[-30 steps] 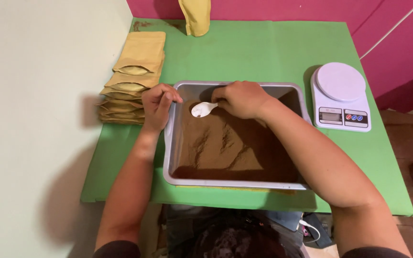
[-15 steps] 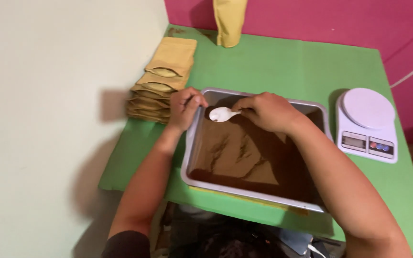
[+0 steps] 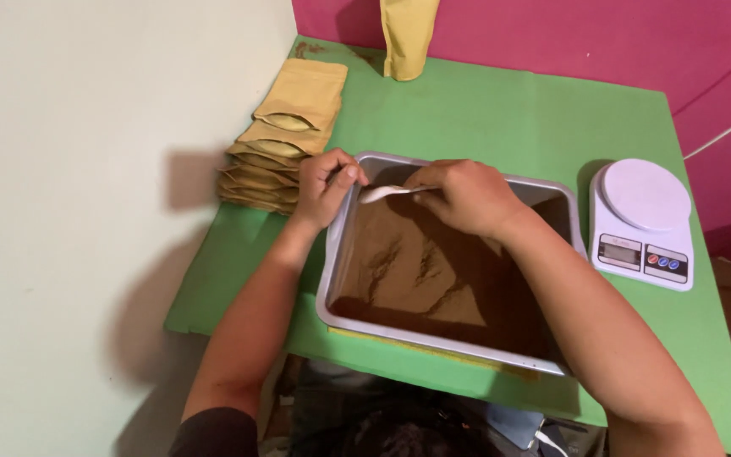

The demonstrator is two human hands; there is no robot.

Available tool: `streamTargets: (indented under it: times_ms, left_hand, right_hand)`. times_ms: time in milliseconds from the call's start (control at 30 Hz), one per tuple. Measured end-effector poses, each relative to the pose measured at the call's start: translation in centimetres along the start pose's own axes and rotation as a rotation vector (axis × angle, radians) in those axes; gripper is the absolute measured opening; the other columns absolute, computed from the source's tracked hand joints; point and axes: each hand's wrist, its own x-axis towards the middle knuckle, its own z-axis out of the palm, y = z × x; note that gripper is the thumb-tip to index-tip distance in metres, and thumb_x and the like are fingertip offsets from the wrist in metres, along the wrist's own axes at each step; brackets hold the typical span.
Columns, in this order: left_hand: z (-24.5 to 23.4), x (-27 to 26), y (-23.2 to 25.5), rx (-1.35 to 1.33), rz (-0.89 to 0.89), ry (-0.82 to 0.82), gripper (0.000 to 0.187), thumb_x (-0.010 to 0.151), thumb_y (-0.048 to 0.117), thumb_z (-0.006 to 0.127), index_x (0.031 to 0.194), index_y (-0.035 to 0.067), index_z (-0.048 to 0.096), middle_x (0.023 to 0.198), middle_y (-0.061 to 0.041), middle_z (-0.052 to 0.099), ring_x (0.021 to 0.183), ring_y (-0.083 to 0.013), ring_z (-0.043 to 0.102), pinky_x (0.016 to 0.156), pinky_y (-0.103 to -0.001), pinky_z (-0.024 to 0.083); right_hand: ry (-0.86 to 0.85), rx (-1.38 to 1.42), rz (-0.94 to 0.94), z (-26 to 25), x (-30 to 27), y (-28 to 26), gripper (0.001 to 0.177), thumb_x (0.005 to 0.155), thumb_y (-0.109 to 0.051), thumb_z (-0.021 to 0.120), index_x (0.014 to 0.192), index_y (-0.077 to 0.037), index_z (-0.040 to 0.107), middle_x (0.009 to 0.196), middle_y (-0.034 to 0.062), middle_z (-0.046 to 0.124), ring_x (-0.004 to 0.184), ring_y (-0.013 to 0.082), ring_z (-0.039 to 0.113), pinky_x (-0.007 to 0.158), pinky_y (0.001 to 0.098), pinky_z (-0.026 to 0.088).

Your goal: Using a small spoon to level and settle finely ground coffee powder in a square container next to a digital scale and packaging bags.

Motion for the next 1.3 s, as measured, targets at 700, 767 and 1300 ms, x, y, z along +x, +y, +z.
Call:
streamTargets:
  times_ms: [700, 767, 1300]
  left_hand:
    - [-0.4, -0.3, 1.0, 0.021, 0.011, -0.028, 0.035, 0.103, 0.036, 0.062, 0.081, 0.013, 0.074, 0.062, -0.004, 0.063, 0.058, -0.0105, 0.051, 0.060, -0.025, 0.046]
    - [-0.3, 0.3, 0.6, 0.060, 0.039, -0.049, 0.034, 0.104, 0.036, 0.060, 0.083, 0.013, 0.074, 0.062, -0.002, 0.062, 0.057, -0.0110, 0.051, 0.059, -0.024, 0.046]
    - [-0.1, 0.2, 0.1, 0.002, 0.055, -0.044, 0.034, 0.104, 0.034, 0.062, 0.082, 0.012, 0.074, 0.063, -0.002, 0.063, 0.058, -0.0089, 0.049, 0.059, -0.023, 0.045]
  right_hand:
    - [-0.004, -0.157, 0.132, -0.1, 0.7, 3.0, 0.019, 0.091, -0.038, 0.066, 0.107, -0.035, 0.076, 0.095, 0.0012, 0.078, 0.093, 0.0362, 0.074, 0.082, 0.0518, 0.061]
    - [-0.015, 0.075, 0.032, -2.4, -0.1, 1.3, 0.013, 0.089, -0.032, 0.070, 0.099, -0.031, 0.078, 0.094, 0.0047, 0.078, 0.096, 0.0399, 0.072, 0.087, 0.0532, 0.058]
    - [-0.072, 0.304, -0.007, -3.6, -1.1, 1.7, 0.009, 0.081, -0.030, 0.082, 0.088, -0.024, 0.080, 0.085, 0.0030, 0.080, 0.085, 0.0342, 0.074, 0.078, 0.0462, 0.058]
